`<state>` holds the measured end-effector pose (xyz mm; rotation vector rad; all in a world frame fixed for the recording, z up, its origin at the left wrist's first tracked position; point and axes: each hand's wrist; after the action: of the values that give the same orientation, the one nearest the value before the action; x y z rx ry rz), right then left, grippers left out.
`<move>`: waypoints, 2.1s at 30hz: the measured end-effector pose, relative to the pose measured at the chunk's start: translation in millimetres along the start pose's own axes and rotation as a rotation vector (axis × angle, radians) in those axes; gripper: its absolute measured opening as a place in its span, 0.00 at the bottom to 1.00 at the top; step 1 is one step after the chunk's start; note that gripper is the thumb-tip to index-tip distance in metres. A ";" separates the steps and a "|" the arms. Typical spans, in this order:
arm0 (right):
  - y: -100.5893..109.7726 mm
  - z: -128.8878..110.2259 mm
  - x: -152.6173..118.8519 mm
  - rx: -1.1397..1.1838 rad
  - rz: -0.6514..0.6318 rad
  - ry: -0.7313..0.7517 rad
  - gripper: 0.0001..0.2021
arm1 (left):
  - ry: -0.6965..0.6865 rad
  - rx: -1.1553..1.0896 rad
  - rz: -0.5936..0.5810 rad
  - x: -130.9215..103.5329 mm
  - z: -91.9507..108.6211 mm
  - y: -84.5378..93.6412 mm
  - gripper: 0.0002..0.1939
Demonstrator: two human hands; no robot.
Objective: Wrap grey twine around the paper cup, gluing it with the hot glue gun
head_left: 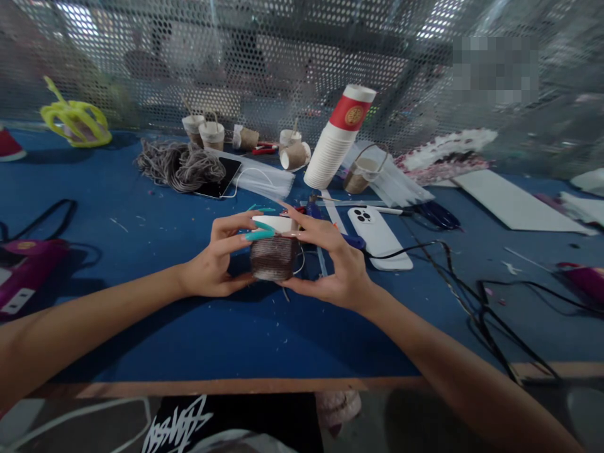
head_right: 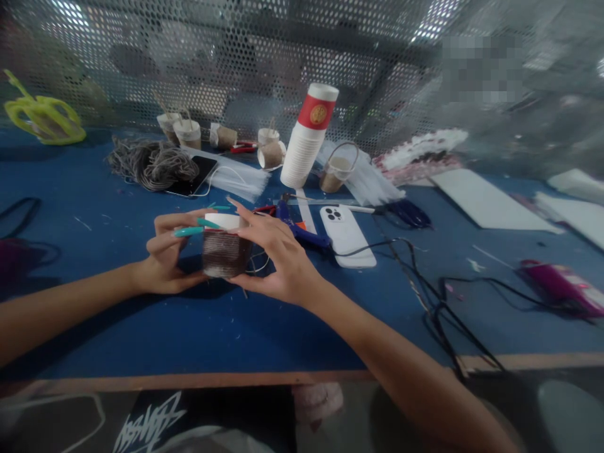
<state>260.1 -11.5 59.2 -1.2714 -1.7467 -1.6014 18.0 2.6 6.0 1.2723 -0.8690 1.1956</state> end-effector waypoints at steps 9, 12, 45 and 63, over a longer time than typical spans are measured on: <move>-1.3 0.4 -0.9 -0.013 0.033 0.024 0.36 | -0.011 -0.047 -0.037 -0.9 -0.3 1.8 0.45; -1.5 1.7 -1.0 0.016 0.033 0.025 0.36 | -0.024 -0.048 -0.054 0.2 0.4 2.0 0.47; -2.6 -1.5 -0.4 0.039 0.074 -0.011 0.31 | 0.084 -0.069 -0.085 -2.3 2.3 3.0 0.51; -6.3 1.2 -4.0 0.122 0.093 -0.018 0.43 | 0.318 -0.276 -0.114 -13.5 1.6 6.6 0.52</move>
<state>256.9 -11.0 52.3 -1.2926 -1.7410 -1.4141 9.0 -1.9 -5.3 0.8686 -0.6897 1.1063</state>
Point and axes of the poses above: each hand's wrist, its own x-axis towards the middle knuckle, its own y-axis out of the back of the hand, z = x × y, and after that the axes turned 9 degrees about z, right-handed
